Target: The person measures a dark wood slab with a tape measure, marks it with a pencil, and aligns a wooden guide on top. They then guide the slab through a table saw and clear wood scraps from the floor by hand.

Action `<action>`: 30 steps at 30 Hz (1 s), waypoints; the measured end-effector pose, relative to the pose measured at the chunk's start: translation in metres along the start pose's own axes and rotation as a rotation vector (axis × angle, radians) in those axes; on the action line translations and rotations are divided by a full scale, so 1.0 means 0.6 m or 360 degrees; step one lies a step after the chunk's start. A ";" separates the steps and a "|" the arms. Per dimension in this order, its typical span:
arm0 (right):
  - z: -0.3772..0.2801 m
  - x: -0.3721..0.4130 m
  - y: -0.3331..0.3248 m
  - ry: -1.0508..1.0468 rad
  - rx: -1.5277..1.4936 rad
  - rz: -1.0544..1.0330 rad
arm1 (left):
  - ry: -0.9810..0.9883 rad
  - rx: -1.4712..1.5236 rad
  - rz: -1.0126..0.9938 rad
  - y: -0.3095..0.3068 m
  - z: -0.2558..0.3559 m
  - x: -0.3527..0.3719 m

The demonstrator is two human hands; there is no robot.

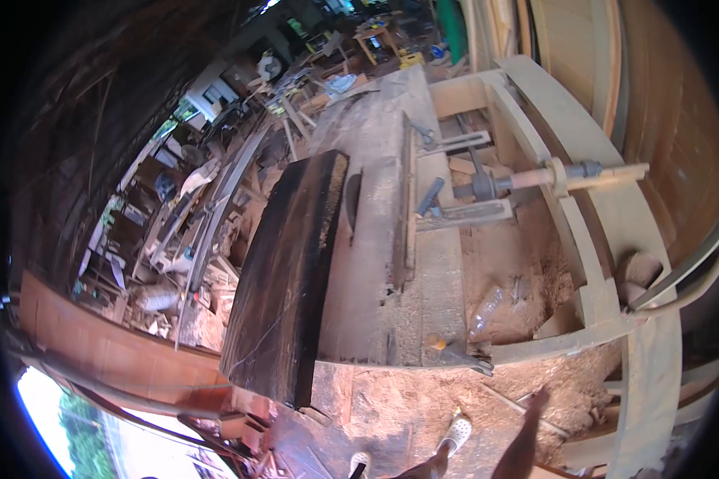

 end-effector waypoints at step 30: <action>0.151 1.042 0.422 -0.0453 0.1542 -0.0964 | 0.0610 0.1693 0.0476 -0.490 -0.259 -0.184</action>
Point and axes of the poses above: each hand's wrist, its own x-axis away from the middle knuckle, its own y-axis out of the palm, z = x × y, the point moved 3 cm from there along -x, towards the middle knuckle, and after that the axes turned 15 degrees about y, right-handed, at the moved point
